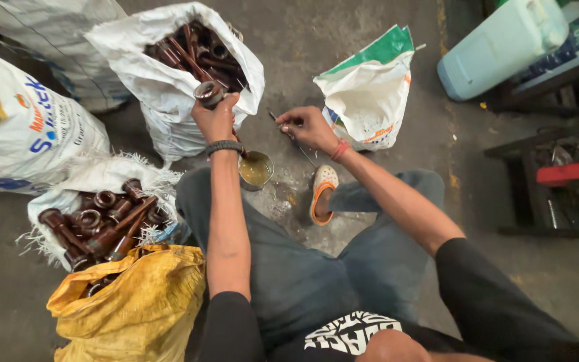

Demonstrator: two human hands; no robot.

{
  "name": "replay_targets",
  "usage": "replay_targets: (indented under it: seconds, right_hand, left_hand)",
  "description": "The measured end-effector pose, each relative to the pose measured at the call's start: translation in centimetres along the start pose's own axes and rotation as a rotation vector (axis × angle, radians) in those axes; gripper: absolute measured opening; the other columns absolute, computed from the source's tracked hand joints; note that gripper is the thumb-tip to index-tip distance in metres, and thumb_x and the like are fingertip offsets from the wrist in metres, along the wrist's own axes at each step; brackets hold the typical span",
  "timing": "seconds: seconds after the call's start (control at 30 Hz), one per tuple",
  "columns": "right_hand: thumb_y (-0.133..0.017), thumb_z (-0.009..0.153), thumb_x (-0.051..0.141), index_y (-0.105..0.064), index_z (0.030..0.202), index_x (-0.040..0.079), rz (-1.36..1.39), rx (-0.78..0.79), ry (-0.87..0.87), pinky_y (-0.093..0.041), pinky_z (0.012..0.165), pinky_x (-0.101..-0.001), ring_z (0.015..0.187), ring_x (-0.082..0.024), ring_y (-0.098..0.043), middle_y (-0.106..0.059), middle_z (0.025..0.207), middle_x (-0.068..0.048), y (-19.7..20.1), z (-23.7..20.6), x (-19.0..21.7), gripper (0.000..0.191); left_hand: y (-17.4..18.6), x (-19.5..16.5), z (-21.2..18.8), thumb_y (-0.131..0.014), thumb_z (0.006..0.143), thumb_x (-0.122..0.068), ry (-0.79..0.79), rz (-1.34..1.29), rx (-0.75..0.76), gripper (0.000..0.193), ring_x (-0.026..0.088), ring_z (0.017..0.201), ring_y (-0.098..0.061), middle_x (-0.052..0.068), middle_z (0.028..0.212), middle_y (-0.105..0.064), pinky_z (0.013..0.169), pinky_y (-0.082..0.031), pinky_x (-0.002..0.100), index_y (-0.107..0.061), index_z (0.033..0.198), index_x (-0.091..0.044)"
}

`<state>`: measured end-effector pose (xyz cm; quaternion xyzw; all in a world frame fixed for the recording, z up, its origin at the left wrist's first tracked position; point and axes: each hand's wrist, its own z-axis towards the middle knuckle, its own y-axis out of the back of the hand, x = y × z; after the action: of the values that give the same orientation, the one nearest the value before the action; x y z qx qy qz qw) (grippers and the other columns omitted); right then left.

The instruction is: The person sits on the floor and repeatedly picks up metal parts from a sack, dips a tool into a small container of liquid, and applies it to the parts. They then place the treated parts into a yellow sack. The process is repeated for multiple items.

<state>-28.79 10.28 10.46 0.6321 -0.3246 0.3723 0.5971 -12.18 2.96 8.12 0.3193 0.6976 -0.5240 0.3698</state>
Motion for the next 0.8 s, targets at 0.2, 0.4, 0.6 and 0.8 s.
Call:
replay_targets:
  seconds: [0.2,0.4,0.6,0.8]
  right_hand:
    - [-0.051,0.066,0.0,-0.058,0.074,0.0,-0.333,-0.039,0.277,-0.043,0.056,-0.0275,0.061,-0.02,-0.056,-0.057,0.066,-0.013,3.0,-1.3,7.8,0.01]
    - [-0.048,0.066,-0.003,-0.056,0.068,-0.001,-0.436,-0.056,0.389,-0.045,0.054,-0.0275,0.059,-0.019,-0.059,-0.057,0.064,-0.013,4.6,-1.2,12.9,0.008]
    - [-0.052,0.072,-0.006,-0.055,0.074,-0.001,-0.304,-0.273,0.464,-0.046,0.054,-0.0249,0.062,-0.013,-0.058,-0.059,0.07,-0.01,5.2,-1.0,13.1,0.007]
    - [-0.047,0.074,-0.004,-0.05,0.068,0.001,-0.162,-0.888,0.447,-0.043,0.059,-0.0301,0.064,-0.017,-0.056,-0.057,0.069,-0.008,-2.9,1.1,2.2,0.009]
  left_hand:
    - [2.2,-0.5,-0.7,-0.064,0.051,0.005,-0.021,0.01,0.001,0.028,0.007,0.039,-0.041,0.0,0.058,-0.049,0.034,-0.031,0.019,-0.052,0.074,-0.004]
    - [5.6,-0.9,-1.7,-0.065,0.052,0.004,-0.039,0.155,0.048,0.025,0.008,0.041,-0.042,0.001,0.059,-0.05,0.035,-0.032,0.02,-0.053,0.072,-0.003]
    - [8.3,-0.2,1.0,-0.067,0.054,0.003,-0.175,0.234,0.055,0.027,0.009,0.055,-0.049,0.004,0.069,-0.056,0.049,-0.039,0.022,-0.057,0.078,0.0]
    - [7.1,0.7,3.8,-0.07,0.047,-0.001,-0.139,0.283,0.031,0.033,0.013,0.06,-0.051,0.004,0.07,-0.057,0.056,-0.043,0.025,-0.056,0.077,0.0]
